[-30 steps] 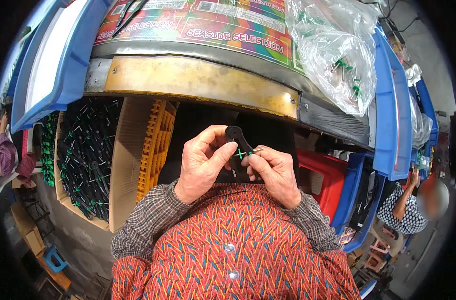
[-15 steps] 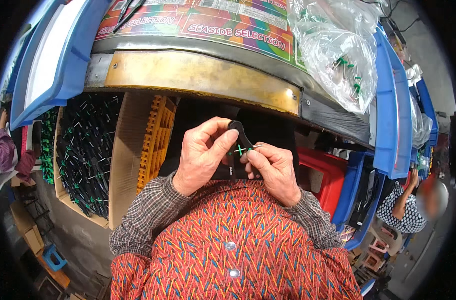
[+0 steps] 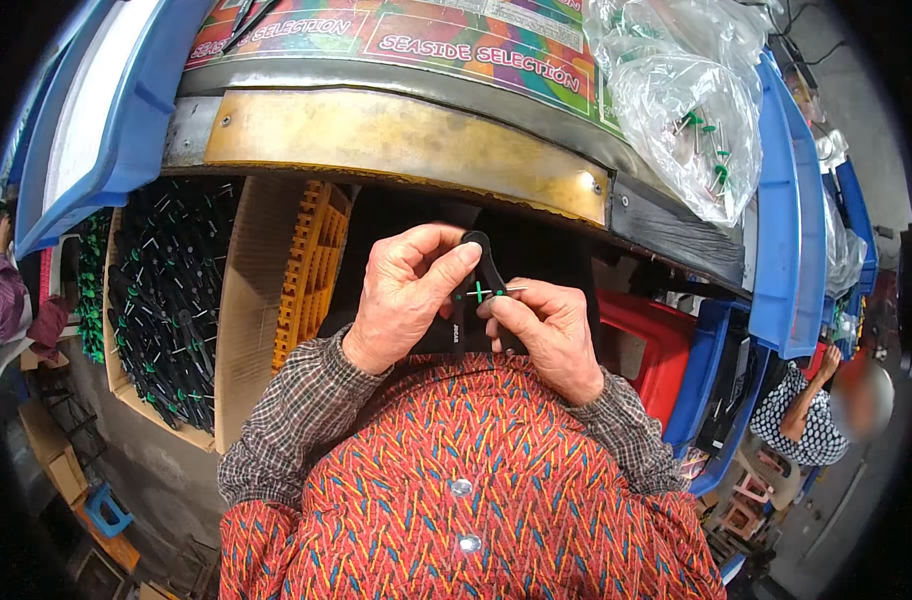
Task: The person assembles small plastic components by hand, sliding a plastic pin into a plastic bracket.
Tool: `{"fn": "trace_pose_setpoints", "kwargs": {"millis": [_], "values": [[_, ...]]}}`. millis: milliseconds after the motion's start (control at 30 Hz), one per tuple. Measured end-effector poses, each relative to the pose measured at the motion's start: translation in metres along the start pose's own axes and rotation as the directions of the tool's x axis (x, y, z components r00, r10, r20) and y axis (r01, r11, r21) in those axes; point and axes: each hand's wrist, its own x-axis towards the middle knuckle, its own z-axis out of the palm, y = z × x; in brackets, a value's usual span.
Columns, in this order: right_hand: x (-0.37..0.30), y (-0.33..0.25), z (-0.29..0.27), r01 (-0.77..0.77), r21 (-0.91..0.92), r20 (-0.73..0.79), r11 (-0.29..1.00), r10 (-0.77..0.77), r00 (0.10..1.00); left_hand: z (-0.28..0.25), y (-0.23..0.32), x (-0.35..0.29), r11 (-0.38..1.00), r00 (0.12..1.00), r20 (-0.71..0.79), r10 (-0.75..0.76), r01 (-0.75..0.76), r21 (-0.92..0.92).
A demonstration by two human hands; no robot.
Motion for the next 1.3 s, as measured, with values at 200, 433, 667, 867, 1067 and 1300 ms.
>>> {"fn": "trace_pose_setpoints", "kwargs": {"millis": [200, 433, 667, 867, 1067, 1300], "values": [[0.010, -0.002, -0.006, 0.062, -0.132, -0.012, 0.989, -0.064, 0.998, 0.002, -0.001, 0.001, 1.000, 1.000, 0.004, -0.002, 0.002, -0.005], [0.011, -0.009, 0.000, 0.016, -0.084, 0.021, 0.996, -0.015, 1.000, 0.004, -0.003, 0.000, 1.000, 1.000, 0.004, -0.021, 0.021, -0.010], [0.011, -0.005, 0.007, 0.015, 0.032, -0.001, 0.999, -0.015, 1.000, 0.005, -0.004, -0.001, 0.999, 0.999, 0.018, -0.033, 0.033, -0.010], [0.014, -0.005, -0.004, 0.067, -0.290, 0.064, 0.955, -0.050, 0.997, 0.003, -0.006, -0.001, 0.999, 1.000, 0.016, -0.024, 0.025, -0.025], [0.013, -0.005, 0.012, 0.063, -0.031, -0.049, 0.998, -0.065, 0.997, 0.003, -0.009, -0.001, 1.000, 1.000, 0.006, -0.014, 0.014, -0.012], [0.016, -0.005, -0.008, 0.060, -0.312, 0.140, 0.948, -0.016, 0.990, 0.004, -0.008, -0.002, 0.999, 1.000, -0.003, -0.019, 0.019, -0.039]]}}
